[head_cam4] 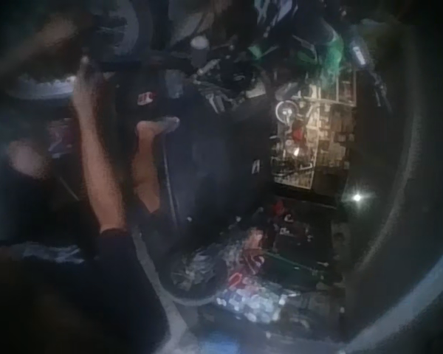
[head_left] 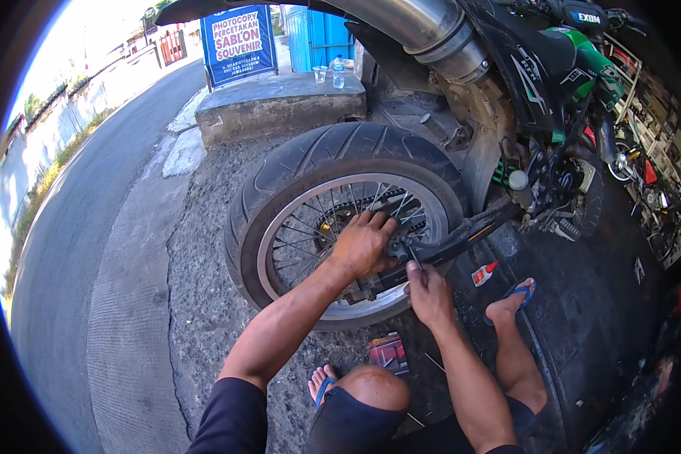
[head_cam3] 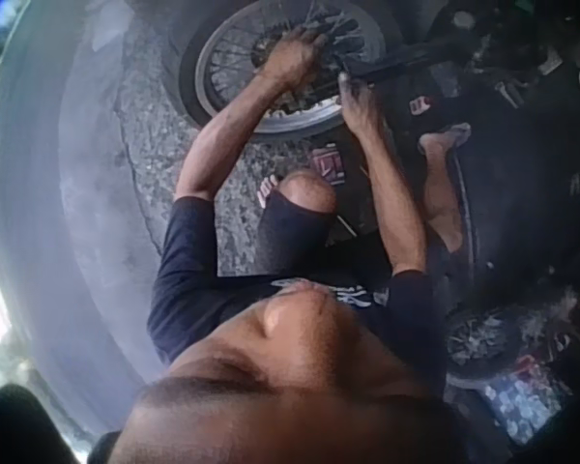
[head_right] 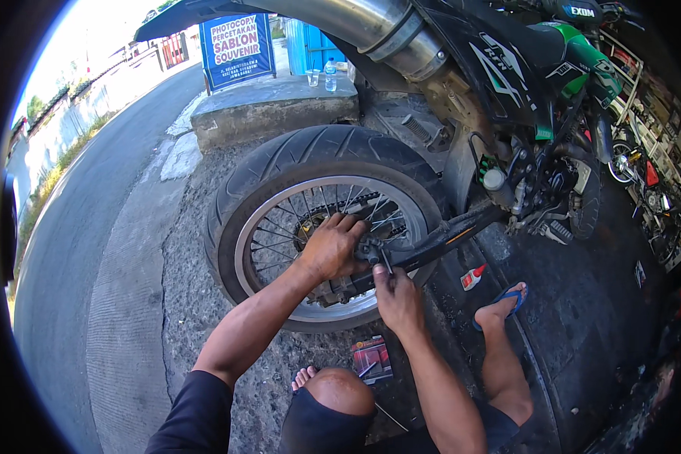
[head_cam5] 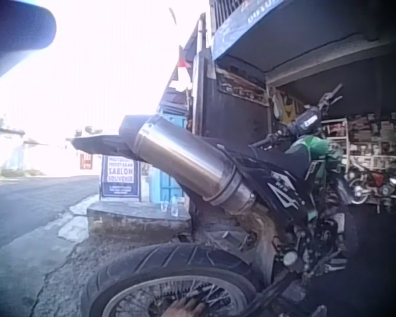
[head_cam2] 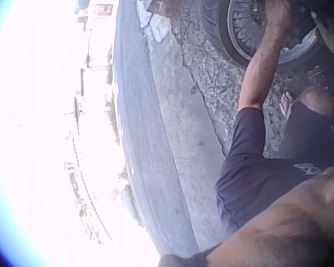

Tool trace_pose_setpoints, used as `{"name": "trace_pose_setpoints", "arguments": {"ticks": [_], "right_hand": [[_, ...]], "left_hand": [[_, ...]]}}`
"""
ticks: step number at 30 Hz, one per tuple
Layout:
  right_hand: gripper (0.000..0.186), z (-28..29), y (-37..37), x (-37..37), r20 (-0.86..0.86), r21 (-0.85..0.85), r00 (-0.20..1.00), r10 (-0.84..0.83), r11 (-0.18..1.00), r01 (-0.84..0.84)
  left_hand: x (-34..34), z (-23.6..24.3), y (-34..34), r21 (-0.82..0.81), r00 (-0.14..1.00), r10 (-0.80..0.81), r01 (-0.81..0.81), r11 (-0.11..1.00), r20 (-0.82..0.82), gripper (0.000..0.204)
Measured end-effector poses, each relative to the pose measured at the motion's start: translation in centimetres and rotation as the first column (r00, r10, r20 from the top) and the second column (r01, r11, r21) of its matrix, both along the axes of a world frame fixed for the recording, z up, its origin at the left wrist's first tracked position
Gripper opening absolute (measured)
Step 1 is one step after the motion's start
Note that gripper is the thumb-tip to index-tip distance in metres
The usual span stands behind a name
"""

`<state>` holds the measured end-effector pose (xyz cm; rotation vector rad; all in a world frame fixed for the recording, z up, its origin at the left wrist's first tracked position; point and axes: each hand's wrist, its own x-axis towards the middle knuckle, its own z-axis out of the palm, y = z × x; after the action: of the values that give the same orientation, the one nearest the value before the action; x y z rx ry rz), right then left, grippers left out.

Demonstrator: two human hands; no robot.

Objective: The person uses tools to remove a brake caliper from a motorcycle, applies a substance from a red tube, and replaces the brake pads.

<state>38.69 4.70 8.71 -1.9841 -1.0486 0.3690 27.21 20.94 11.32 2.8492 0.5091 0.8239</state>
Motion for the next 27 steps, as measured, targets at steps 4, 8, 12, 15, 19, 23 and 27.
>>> {"name": "trace_pose_setpoints", "arguments": {"ticks": [4, 8, 12, 15, 19, 23, 27], "right_hand": [[0.021, 1.8, -0.6, 0.1, -0.593, 0.032, 0.804, 0.042, 0.999, -0.028], [0.015, 1.1, -0.8, 0.7, 0.508, -0.089, 0.859, 0.067, 0.996, -0.025], [0.022, 0.0, -0.4, 2.1, -0.143, -0.093, 0.990, 0.018, 0.995, -0.032], [0.031, -1.2, 0.6, 3.3, -0.304, 0.105, 0.953, -0.009, 0.993, 0.043], [0.031, 3.1, 1.0, 0.7, 0.233, -0.044, 0.973, 0.003, 0.999, 0.007], [0.027, 2.3, 0.5, 1.2, 0.017, 0.000, 0.998, -0.052, 0.999, 0.052], [0.027, 0.6, 0.2, 0.1, 0.241, 0.144, 0.967, -0.078, 0.989, 0.044]], "left_hand": [[-0.2, 0.0, 0.1, -0.017, 1.000, 0.006, -0.006, 1.000, -0.002, 0.071], [-0.2, 0.1, -0.1, -0.019, 1.000, 0.004, -0.004, 1.000, 0.007, 0.070], [0.0, 0.2, -0.1, -0.018, 1.000, -0.004, 0.004, 1.000, 0.006, 0.070], [0.5, 0.5, -0.4, -0.015, 1.000, -0.010, 0.010, 1.000, -0.001, 0.072], [-0.6, 0.0, 0.0, -0.028, 0.998, 0.012, -0.014, 1.000, -0.057, 0.077], [-0.5, 0.4, -0.5, -0.040, 0.999, -0.013, 0.011, 0.999, -0.042, 0.083], [-0.5, 0.9, -0.9, -0.079, 0.998, -0.012, 0.007, 0.997, -0.064, 0.089]]}}
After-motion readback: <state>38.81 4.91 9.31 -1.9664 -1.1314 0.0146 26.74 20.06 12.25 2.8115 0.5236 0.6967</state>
